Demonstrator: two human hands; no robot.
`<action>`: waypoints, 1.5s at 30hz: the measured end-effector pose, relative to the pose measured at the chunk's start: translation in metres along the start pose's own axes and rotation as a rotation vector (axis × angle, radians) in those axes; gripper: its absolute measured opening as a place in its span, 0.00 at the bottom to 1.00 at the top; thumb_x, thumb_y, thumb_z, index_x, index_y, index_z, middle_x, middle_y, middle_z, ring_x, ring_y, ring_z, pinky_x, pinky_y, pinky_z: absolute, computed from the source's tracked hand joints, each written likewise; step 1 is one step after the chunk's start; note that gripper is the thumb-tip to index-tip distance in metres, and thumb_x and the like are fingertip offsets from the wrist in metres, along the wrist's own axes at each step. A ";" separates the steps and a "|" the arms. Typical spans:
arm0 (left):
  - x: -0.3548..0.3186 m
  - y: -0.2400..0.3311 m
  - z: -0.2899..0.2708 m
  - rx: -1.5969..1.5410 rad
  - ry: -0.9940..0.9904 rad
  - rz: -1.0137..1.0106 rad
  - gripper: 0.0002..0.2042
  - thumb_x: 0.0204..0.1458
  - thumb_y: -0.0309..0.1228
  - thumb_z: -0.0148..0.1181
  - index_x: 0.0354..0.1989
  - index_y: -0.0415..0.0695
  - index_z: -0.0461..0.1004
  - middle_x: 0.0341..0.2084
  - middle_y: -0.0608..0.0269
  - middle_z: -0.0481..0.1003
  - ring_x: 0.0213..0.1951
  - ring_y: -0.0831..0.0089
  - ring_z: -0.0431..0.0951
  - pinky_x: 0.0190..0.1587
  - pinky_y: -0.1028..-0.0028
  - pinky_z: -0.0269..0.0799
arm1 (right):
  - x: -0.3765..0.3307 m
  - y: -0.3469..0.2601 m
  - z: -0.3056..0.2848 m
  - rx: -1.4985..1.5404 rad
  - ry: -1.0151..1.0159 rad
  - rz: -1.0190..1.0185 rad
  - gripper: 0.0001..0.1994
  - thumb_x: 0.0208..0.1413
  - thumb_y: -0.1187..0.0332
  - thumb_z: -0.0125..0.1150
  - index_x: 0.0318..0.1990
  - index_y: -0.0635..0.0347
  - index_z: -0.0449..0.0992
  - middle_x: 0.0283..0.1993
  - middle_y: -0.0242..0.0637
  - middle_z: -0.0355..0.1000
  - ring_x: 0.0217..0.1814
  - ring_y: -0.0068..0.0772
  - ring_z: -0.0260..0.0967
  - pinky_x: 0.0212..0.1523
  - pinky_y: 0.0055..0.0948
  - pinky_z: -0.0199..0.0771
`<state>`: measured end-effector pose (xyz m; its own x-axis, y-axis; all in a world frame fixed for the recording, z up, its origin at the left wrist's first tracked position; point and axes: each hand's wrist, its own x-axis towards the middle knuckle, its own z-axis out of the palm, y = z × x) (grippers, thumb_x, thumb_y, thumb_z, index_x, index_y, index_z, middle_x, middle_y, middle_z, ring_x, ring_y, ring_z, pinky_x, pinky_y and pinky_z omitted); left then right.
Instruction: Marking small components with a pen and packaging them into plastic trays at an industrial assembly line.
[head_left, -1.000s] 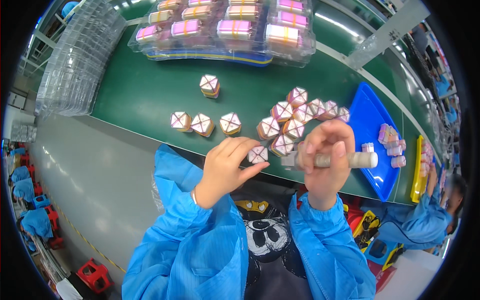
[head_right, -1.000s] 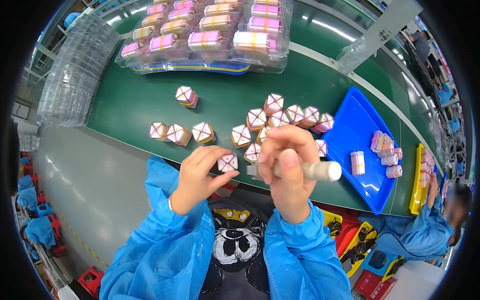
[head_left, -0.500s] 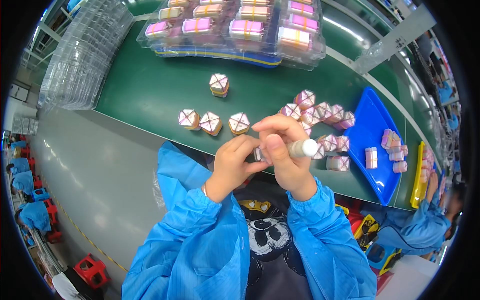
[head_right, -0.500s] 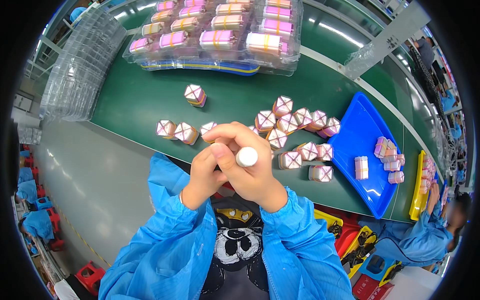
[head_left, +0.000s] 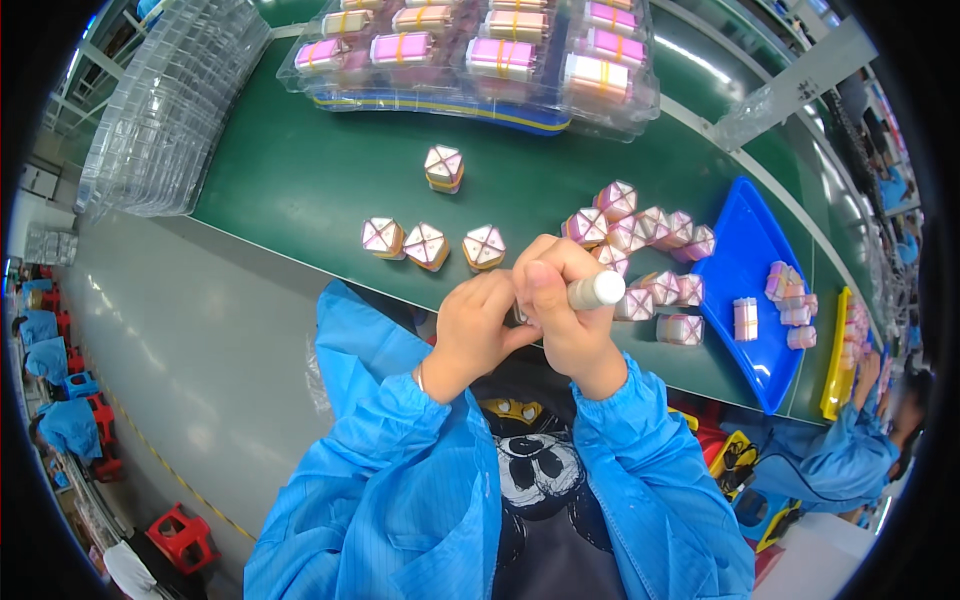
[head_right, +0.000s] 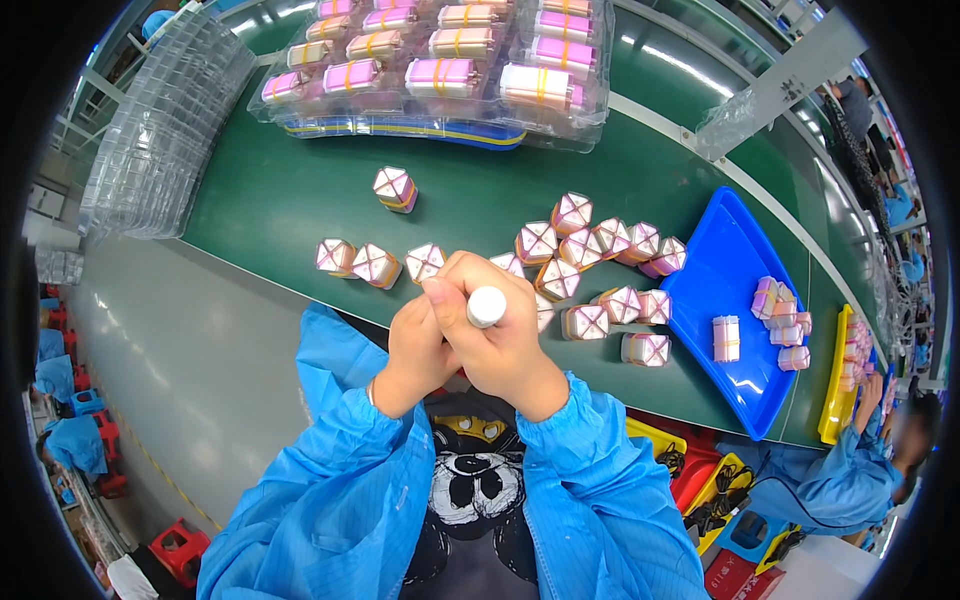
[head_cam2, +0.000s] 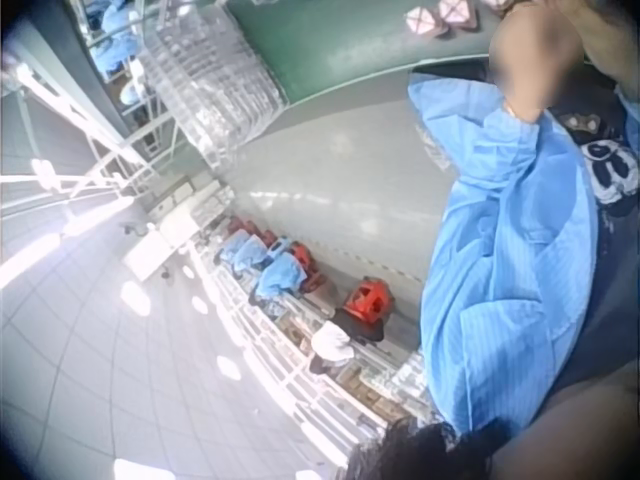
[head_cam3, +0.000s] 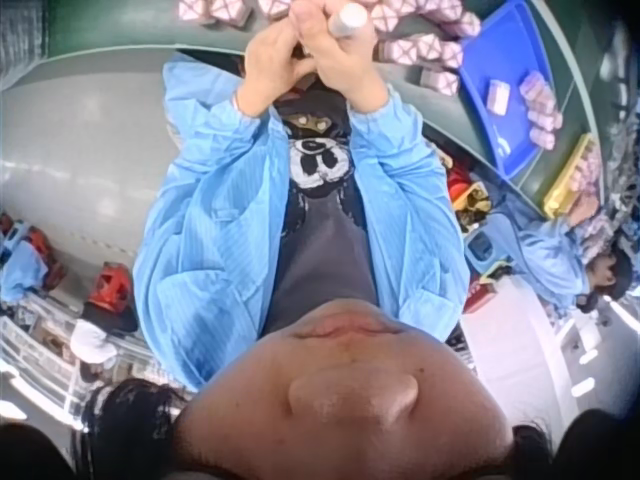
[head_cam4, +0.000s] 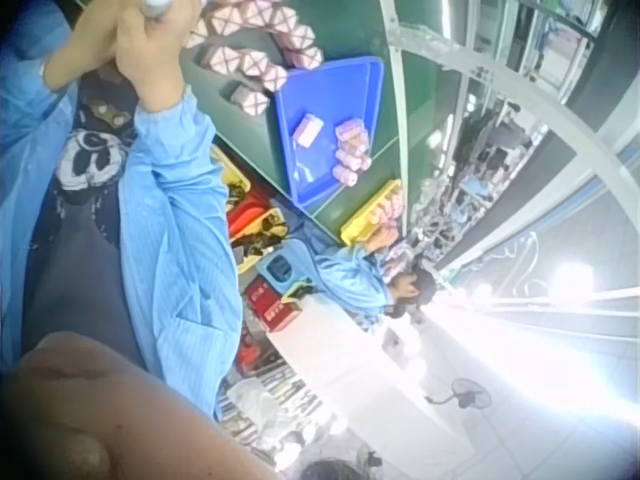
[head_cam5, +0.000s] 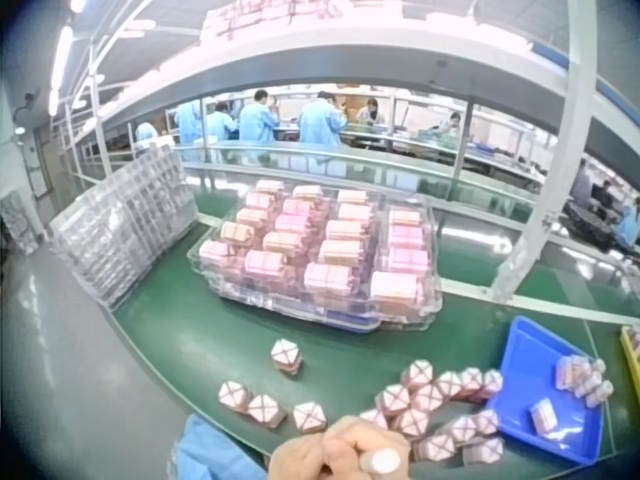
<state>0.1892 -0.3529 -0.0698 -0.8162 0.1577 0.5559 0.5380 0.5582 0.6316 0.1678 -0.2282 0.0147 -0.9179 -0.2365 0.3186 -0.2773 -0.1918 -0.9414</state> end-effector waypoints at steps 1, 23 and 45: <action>0.000 0.001 -0.001 -0.002 -0.004 -0.002 0.20 0.35 0.37 0.73 0.35 0.44 0.71 0.29 0.61 0.74 0.31 0.58 0.76 0.32 0.64 0.71 | 0.001 0.000 0.001 0.013 0.003 0.005 0.12 0.61 0.70 0.58 0.26 0.66 0.68 0.25 0.37 0.68 0.24 0.27 0.62 0.26 0.28 0.62; 0.002 0.015 -0.014 -0.514 -0.064 -0.053 0.27 0.38 0.30 0.78 0.45 0.43 0.67 0.44 0.54 0.79 0.47 0.59 0.78 0.52 0.62 0.72 | -0.039 -0.047 -0.062 0.066 0.132 0.168 0.06 0.62 0.72 0.54 0.33 0.62 0.70 0.30 0.31 0.67 0.24 0.15 0.59 0.23 0.18 0.57; 0.010 0.031 -0.024 -0.620 -0.033 -0.152 0.47 0.27 0.61 0.76 0.52 0.39 0.67 0.45 0.53 0.77 0.46 0.59 0.78 0.46 0.63 0.74 | -0.047 -0.033 -0.057 -0.093 -0.037 0.503 0.18 0.51 0.71 0.70 0.51 0.60 0.75 0.39 0.29 0.75 0.28 0.11 0.62 0.29 0.18 0.63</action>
<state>0.2026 -0.3535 -0.0322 -0.8936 0.1441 0.4252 0.4300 0.0026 0.9028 0.2036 -0.1569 0.0245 -0.9342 -0.3114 -0.1743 0.1706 0.0395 -0.9846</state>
